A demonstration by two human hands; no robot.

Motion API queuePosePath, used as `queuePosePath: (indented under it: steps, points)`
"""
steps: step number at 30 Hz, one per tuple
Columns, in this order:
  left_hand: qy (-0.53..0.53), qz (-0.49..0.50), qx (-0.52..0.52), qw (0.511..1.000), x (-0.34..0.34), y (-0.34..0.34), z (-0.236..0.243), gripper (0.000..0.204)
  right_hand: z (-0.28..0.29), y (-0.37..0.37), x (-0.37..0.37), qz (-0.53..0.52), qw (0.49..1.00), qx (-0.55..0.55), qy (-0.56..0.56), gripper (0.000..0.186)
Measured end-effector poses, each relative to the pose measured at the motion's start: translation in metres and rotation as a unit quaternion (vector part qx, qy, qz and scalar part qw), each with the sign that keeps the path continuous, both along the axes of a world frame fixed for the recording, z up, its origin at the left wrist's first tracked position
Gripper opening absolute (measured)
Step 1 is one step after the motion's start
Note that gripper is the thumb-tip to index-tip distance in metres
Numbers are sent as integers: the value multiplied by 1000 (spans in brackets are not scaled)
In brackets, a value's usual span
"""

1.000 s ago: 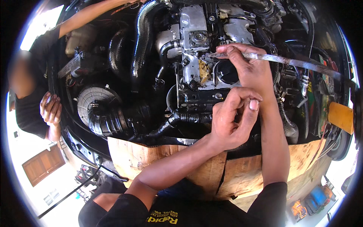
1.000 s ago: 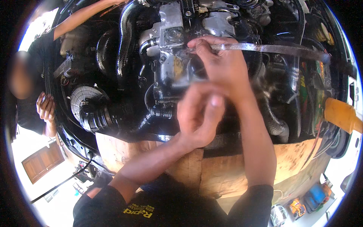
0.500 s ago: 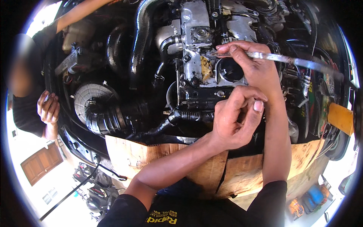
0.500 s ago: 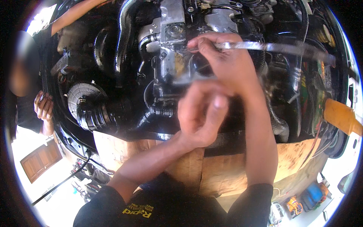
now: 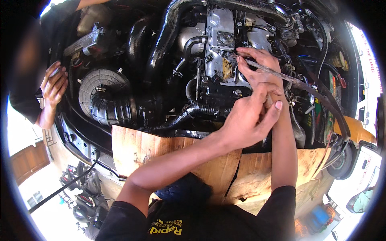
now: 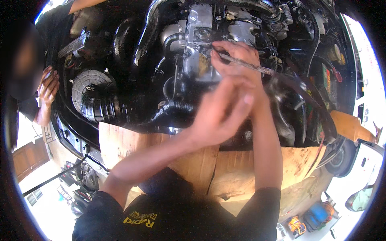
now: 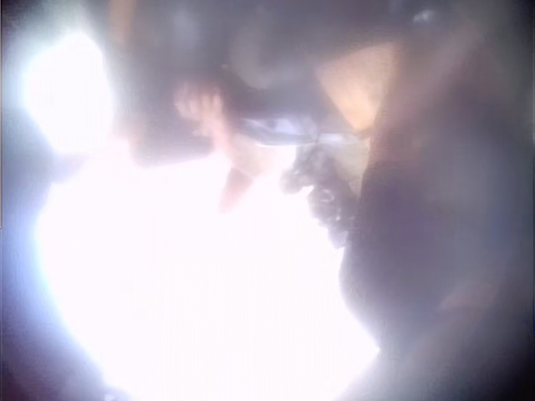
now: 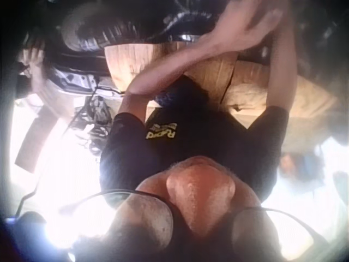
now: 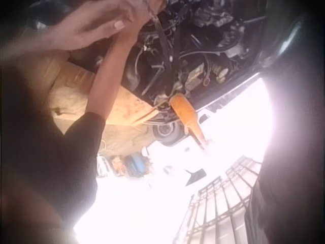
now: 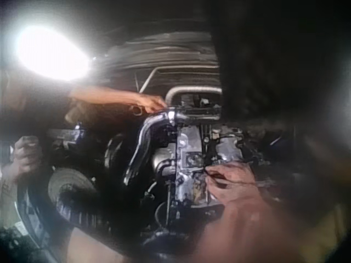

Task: The person uses a wrench to tighten bolts on the engine block while another person assists nearby. The camera wearer manipulates hoses and fasteners within the engine bay, focusing on securing components.

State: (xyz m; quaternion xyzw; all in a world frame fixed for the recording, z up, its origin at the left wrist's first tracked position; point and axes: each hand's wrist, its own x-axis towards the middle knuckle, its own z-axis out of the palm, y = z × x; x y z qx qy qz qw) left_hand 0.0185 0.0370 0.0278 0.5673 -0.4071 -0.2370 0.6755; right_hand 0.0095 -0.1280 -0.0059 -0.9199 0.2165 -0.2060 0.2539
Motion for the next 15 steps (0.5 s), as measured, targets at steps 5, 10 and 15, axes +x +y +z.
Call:
queuePosePath:
  steps: [5, 10, 15]
  points:
    - [284, -127, 22, 950, 28, 28, -2, 40, 20, 10, 4, 48, 980, -179, 77, 28]
    - [426, -242, 25, 871, 42, 48, 9, 65, -3, 34, 4, 0, 993, -118, -12, 26]
    - [513, -284, -10, 810, 41, 44, 2, 60, -12, 45, 8, -56, 997, 42, -35, 22]
